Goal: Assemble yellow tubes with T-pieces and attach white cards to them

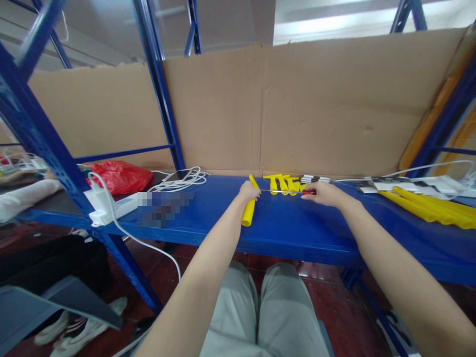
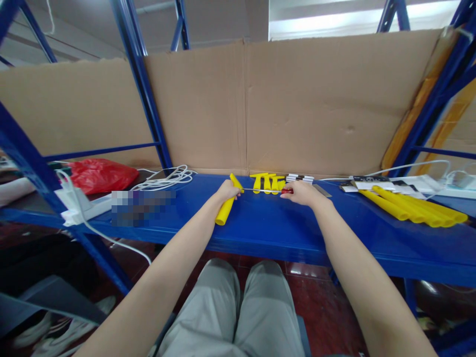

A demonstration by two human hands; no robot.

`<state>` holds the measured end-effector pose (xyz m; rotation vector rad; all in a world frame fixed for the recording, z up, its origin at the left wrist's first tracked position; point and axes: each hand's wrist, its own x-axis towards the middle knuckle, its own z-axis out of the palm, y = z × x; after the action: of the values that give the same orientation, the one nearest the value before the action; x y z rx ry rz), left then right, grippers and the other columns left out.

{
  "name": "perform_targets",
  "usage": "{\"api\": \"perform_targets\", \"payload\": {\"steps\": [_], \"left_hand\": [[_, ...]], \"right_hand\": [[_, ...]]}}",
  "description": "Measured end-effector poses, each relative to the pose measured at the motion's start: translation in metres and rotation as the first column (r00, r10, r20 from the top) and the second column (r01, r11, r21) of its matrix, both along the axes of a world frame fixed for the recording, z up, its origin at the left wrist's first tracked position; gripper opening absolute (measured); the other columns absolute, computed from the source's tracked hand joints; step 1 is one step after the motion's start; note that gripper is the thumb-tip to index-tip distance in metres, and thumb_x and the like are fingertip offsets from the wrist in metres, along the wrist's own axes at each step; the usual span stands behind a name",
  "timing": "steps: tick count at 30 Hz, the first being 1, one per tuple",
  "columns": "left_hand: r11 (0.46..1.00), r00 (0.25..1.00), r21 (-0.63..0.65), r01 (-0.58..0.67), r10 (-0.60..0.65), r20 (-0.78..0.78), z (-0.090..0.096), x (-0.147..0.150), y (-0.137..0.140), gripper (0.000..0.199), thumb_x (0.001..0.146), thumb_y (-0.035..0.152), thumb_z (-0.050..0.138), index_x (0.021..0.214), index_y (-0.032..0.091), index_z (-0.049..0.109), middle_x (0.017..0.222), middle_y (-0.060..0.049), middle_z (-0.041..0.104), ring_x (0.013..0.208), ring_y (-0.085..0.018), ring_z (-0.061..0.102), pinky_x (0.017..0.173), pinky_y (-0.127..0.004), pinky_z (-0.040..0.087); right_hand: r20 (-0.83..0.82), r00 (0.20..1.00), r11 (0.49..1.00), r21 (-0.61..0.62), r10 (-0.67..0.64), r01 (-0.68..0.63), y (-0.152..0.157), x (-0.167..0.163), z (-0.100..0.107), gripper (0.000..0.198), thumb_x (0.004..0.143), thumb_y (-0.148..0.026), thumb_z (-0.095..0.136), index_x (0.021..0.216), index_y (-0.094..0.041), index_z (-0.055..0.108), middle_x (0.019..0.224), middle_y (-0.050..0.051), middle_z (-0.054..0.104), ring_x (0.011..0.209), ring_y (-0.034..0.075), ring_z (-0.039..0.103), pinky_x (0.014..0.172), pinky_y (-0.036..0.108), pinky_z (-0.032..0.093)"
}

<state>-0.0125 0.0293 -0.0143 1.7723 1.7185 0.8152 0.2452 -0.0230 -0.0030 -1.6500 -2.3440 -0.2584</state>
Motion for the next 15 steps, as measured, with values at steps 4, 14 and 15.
{"api": "perform_targets", "payload": {"steps": [4, 14, 15], "left_hand": [[1.000, 1.000, -0.014, -0.013, 0.013, -0.002, 0.0015, 0.0009, -0.0014, 0.010, 0.080, 0.008, 0.062, 0.082, 0.003, 0.070, 0.074, -0.012, 0.073, 0.055, -0.012, 0.065, 0.053, -0.019, 0.050], [1.000, 1.000, -0.025, -0.007, 0.007, -0.007, 0.0059, 0.0008, -0.0067, 0.009, 0.079, 0.007, 0.063, 0.082, 0.002, 0.070, 0.078, -0.013, 0.073, 0.055, -0.012, 0.065, 0.055, -0.019, 0.050], [1.000, 1.000, -0.026, -0.008, 0.007, -0.010, 0.0059, 0.0007, -0.0068, 0.008, 0.079, 0.007, 0.063, 0.081, 0.002, 0.070, 0.079, -0.014, 0.073, 0.056, -0.012, 0.066, 0.054, -0.019, 0.050]], "right_hand": [[0.004, 0.997, 0.996, 0.047, -0.081, 0.081, 0.0029, -0.0016, -0.0047, 0.017, 0.074, -0.034, 0.065, 0.086, -0.022, 0.064, 0.077, 0.005, 0.070, 0.066, 0.019, 0.062, 0.055, 0.026, 0.038], [-0.053, 0.998, 0.999, -0.015, 0.042, -0.042, 0.0025, 0.0048, -0.0002, 0.028, 0.080, -0.044, 0.056, 0.071, -0.021, 0.068, 0.070, 0.006, 0.070, 0.062, 0.019, 0.059, 0.055, 0.028, 0.037], [-0.057, 0.997, 0.997, -0.044, 0.055, -0.058, 0.0030, 0.0052, -0.0008, 0.031, 0.082, -0.044, 0.053, 0.068, -0.020, 0.067, 0.067, 0.005, 0.069, 0.060, 0.018, 0.058, 0.055, 0.028, 0.036]]}}
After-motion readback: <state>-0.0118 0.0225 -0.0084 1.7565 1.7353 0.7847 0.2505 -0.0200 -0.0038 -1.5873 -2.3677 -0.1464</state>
